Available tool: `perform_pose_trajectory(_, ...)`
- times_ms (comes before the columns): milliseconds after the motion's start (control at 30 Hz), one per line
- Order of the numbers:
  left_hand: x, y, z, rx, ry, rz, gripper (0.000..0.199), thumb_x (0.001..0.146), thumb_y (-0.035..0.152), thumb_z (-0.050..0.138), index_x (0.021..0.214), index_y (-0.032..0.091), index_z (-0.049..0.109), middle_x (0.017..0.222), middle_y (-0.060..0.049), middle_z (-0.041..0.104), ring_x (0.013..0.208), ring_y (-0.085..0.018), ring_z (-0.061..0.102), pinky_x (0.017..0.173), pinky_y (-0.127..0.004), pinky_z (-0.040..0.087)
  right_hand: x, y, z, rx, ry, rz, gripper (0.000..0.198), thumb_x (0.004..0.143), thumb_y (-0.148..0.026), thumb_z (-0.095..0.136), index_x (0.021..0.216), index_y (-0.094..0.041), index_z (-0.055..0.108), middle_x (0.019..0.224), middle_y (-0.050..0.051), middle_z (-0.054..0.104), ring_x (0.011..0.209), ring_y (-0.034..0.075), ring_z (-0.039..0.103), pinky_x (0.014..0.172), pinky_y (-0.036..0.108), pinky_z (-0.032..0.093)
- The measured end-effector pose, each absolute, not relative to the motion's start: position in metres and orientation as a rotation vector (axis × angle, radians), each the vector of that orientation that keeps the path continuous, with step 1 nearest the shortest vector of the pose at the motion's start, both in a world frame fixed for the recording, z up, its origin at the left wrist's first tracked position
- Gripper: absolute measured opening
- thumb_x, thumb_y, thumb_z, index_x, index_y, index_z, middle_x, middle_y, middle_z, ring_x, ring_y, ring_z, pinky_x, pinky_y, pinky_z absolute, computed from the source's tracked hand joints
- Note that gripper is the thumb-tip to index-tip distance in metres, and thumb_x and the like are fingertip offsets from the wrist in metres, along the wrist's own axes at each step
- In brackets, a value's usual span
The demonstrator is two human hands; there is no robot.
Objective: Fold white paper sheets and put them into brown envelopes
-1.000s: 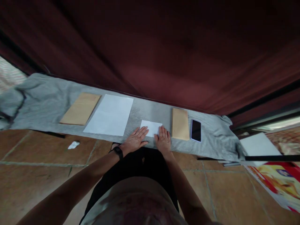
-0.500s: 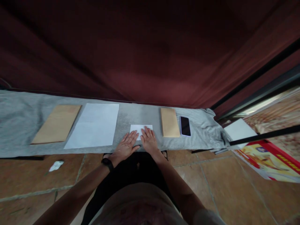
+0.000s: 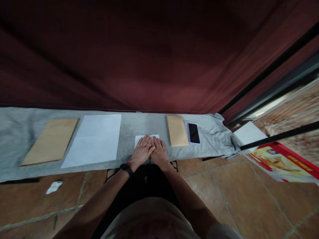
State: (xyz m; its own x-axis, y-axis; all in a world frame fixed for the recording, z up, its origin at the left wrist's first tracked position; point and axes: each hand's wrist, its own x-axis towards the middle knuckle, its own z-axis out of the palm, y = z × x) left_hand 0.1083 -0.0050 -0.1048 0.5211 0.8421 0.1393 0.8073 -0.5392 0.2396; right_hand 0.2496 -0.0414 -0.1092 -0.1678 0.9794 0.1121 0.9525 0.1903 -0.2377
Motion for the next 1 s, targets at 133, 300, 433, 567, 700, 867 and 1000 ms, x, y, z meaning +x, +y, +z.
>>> perform_pose_trajectory(133,0.11,-0.001,-0.114,2.608,1.463,0.327,0.07,0.104,0.05,0.027,0.156,0.005,0.036,0.162,-0.018,0.038,0.155,-0.026,0.025,0.127,-0.047,0.024,0.249,-0.041,-0.111,-1.857,-2.22,0.153,0.058,0.104,-0.028,0.043,0.16,-0.017,0.033,0.167,0.012,0.029,0.153,0.026,0.031,0.125,0.048,0.021)
perform_pose_trajectory(300,0.09,-0.002,-0.121,2.635,1.5,0.363,0.072,0.103,0.051,0.028,0.157,0.004,0.033,0.163,-0.019,0.035,0.156,-0.026,0.024,0.127,-0.046,0.024,0.248,-0.04,-0.116,-1.853,-2.183,0.123,0.055,0.105,-0.032,0.044,0.158,-0.018,0.038,0.164,0.014,0.035,0.151,0.027,0.035,0.124,0.049,0.024)
perform_pose_trajectory(433,0.078,-0.004,-0.123,2.648,1.542,0.408,0.07,0.103,0.05,0.029,0.157,0.004,0.035,0.163,-0.02,0.035,0.155,-0.029,0.027,0.126,-0.048,0.026,0.248,-0.041,-0.116,-1.838,-2.161,0.117,0.055,0.106,-0.036,0.044,0.157,-0.017,0.039,0.163,0.015,0.038,0.149,0.028,0.037,0.123,0.05,0.026)
perform_pose_trajectory(567,0.071,-0.006,-0.122,2.629,1.572,0.404,0.07,0.103,0.048,0.031,0.156,0.003,0.035,0.162,-0.021,0.035,0.154,-0.03,0.027,0.125,-0.048,0.027,0.248,-0.042,-0.114,-1.833,-2.151,0.117,0.054,0.106,-0.037,0.043,0.156,-0.017,0.041,0.162,0.015,0.039,0.149,0.028,0.038,0.123,0.049,0.027)
perform_pose_trajectory(700,0.066,-0.008,-0.122,2.594,1.6,0.417,0.068,0.103,0.045,0.031,0.159,0.006,0.031,0.163,-0.019,0.036,0.154,-0.029,0.028,0.125,-0.049,0.028,0.248,-0.043,-0.115,-1.816,-2.144,0.098,0.053,0.106,-0.036,0.043,0.156,-0.017,0.041,0.162,0.015,0.039,0.149,0.027,0.038,0.123,0.05,0.026)
perform_pose_trajectory(867,0.062,-0.011,-0.121,2.58,1.618,0.374,0.068,0.103,0.044,0.031,0.157,0.003,0.033,0.164,-0.021,0.033,0.155,-0.03,0.027,0.126,-0.049,0.024,0.25,-0.041,-0.118,-1.809,-2.142,0.11,0.051,0.106,-0.034,0.045,0.154,-0.016,0.044,0.161,0.015,0.041,0.148,0.028,0.04,0.122,0.049,0.026)
perform_pose_trajectory(1000,0.065,-0.013,-0.119,2.576,1.644,0.354,0.067,0.103,0.045,0.031,0.157,0.005,0.033,0.164,-0.02,0.033,0.155,-0.03,0.026,0.126,-0.049,0.021,0.257,-0.023,-0.113,-1.826,-2.107,0.175,0.046,0.106,-0.028,0.04,0.148,-0.014,0.051,0.155,0.014,0.05,0.144,0.024,0.044,0.12,0.045,0.031)
